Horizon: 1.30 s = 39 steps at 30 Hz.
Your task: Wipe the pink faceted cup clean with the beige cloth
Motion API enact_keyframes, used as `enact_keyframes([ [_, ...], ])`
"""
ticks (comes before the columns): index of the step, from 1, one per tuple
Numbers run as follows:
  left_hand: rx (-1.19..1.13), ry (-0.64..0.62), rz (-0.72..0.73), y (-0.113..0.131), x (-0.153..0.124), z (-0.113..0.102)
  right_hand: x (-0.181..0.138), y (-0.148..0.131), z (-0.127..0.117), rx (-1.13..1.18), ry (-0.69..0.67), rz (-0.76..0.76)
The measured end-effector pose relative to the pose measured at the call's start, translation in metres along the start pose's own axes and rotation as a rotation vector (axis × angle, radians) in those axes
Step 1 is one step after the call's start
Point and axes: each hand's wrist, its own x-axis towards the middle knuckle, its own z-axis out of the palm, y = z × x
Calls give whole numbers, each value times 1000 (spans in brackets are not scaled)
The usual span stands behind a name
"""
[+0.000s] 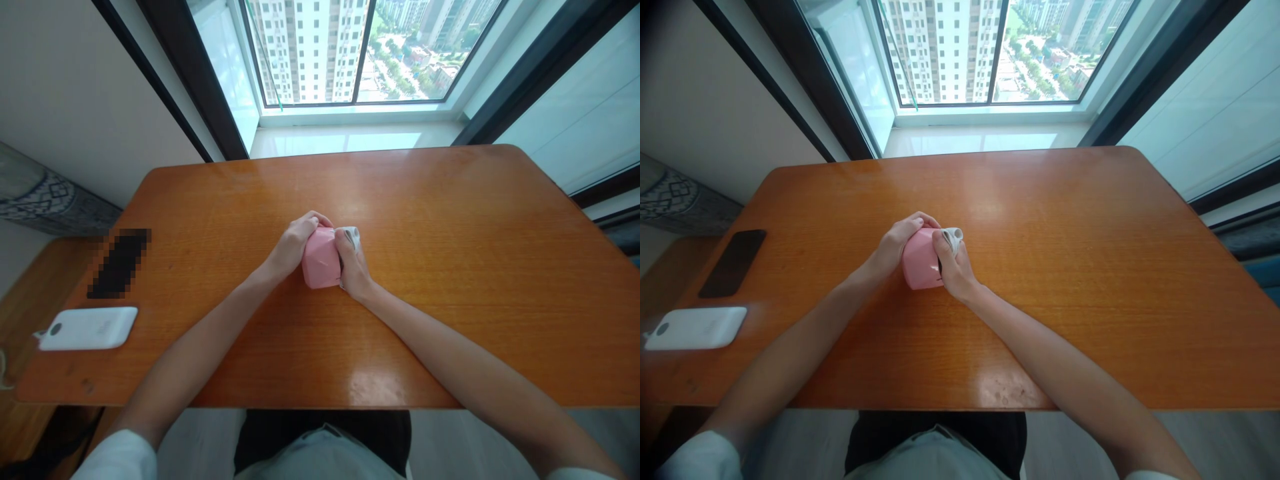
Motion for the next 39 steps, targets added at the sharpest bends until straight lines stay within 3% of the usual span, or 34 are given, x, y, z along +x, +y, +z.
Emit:
enact_keyframes([
  [6,-118,-88,-257,-5,8,-9,-1,1,-1,-12,-77,-24],
  [9,-87,-83,-229,-10,10,-11,-1,-1,0,-22,-85,-20],
  [12,-21,-8,-76,-18,9,-7,0,-4,1,-31,-68,15],
  [16,-69,242,114,-34,1,5,3,-8,4,18,-5,50],
  [18,-84,290,198,-41,-5,11,4,-11,6,50,15,73],
  [20,-45,279,378,-45,-11,13,6,-14,8,62,32,91],
  [24,229,167,933,-45,-18,10,7,-15,7,31,42,19],
  [27,423,172,1137,-43,-18,9,8,-11,4,-7,40,-34],
  [33,455,155,1033,-35,-16,9,10,-4,3,6,40,15],
  [39,349,128,817,-23,-20,8,8,1,1,-7,26,-3],
])
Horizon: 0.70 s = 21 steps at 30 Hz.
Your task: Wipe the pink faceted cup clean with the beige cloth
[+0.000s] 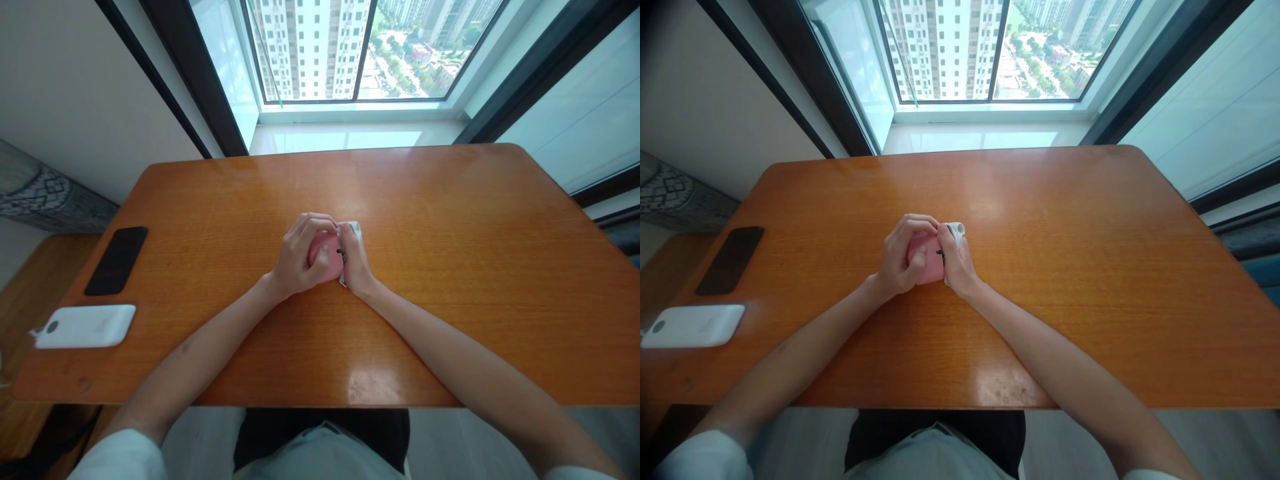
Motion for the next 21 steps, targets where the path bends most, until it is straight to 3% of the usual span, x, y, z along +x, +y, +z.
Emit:
enact_keyframes([
  [4,-108,-23,-228,9,6,0,-1,2,-1,24,-20,32],
  [10,-295,-36,-709,9,17,-5,-6,-6,-1,-77,-65,22],
  [15,-307,-73,-771,2,27,-10,-8,-10,-2,-123,-80,-9],
  [21,-289,-210,-802,-13,37,-16,-9,-8,-2,-172,-80,-44],
])
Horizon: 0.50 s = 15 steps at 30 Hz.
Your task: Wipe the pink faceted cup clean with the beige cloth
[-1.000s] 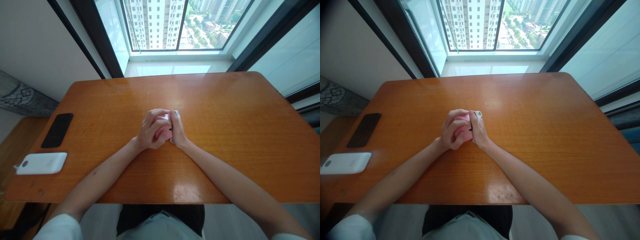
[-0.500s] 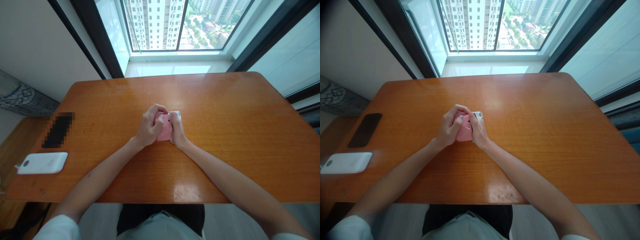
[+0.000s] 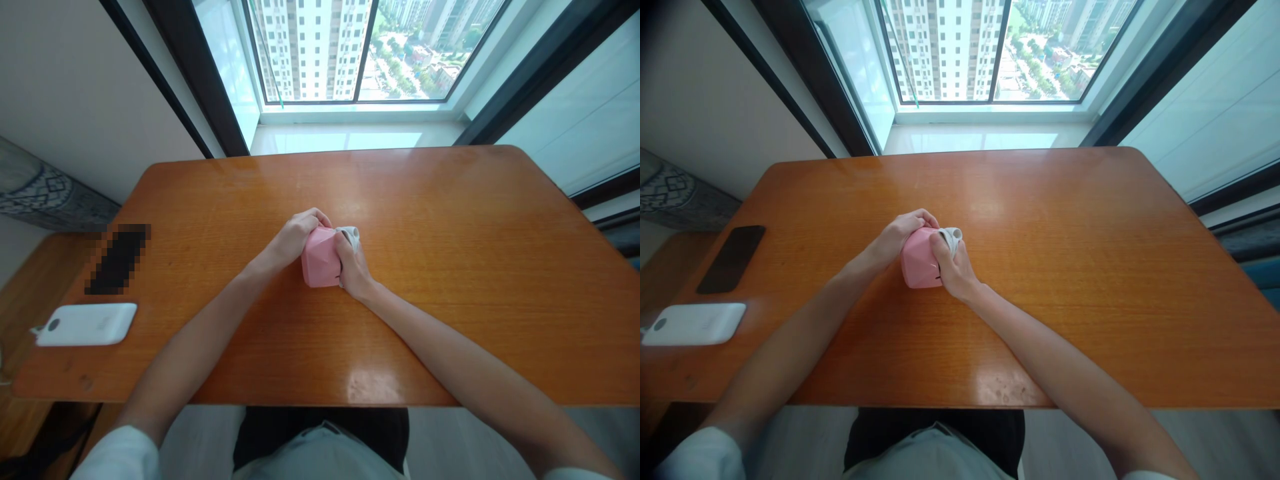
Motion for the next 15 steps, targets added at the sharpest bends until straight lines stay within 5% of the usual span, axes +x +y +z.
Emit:
enact_keyframes([
  [10,-40,-143,-82,-36,24,-17,-2,-3,-1,-31,-52,-65],
  [15,-32,-115,-108,-42,23,-13,-3,-2,-2,-33,-81,-33],
])
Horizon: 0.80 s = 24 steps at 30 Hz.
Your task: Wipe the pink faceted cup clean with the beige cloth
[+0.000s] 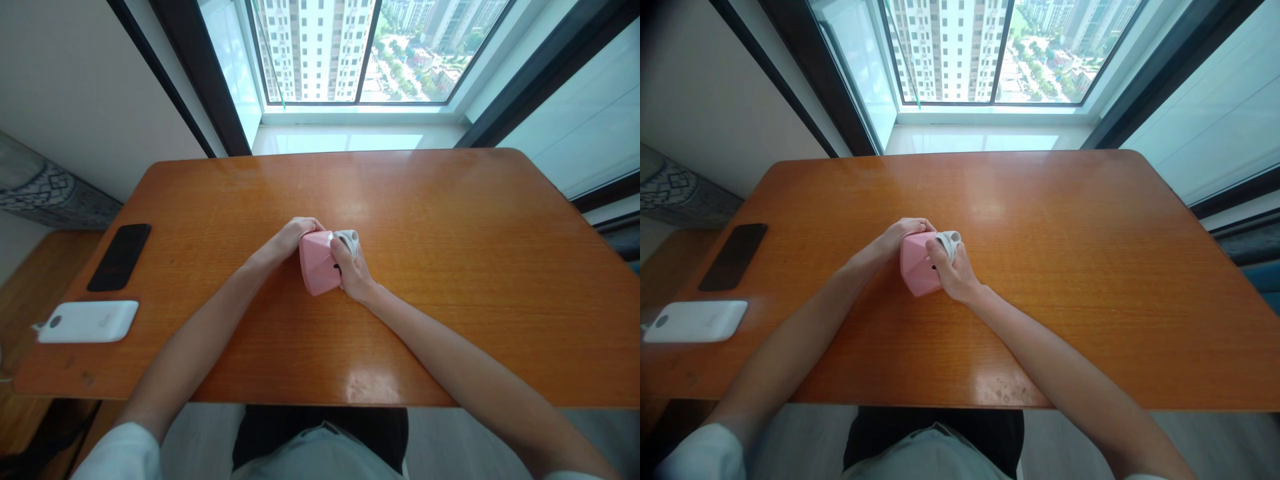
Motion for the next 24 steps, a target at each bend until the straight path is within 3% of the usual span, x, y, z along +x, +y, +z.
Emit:
enact_keyframes([
  [2,-68,82,21,-2,-5,8,1,0,1,14,23,12],
  [6,-196,379,135,-9,-14,24,3,-2,2,32,62,75],
  [12,-176,457,244,-9,-20,30,4,-3,3,34,60,86],
  [15,-74,525,468,-7,-30,32,3,-3,2,35,46,73],
  [21,291,497,997,-10,-43,30,3,-5,2,27,52,60],
  [24,417,498,1141,-15,-40,26,3,-6,3,53,40,54],
])
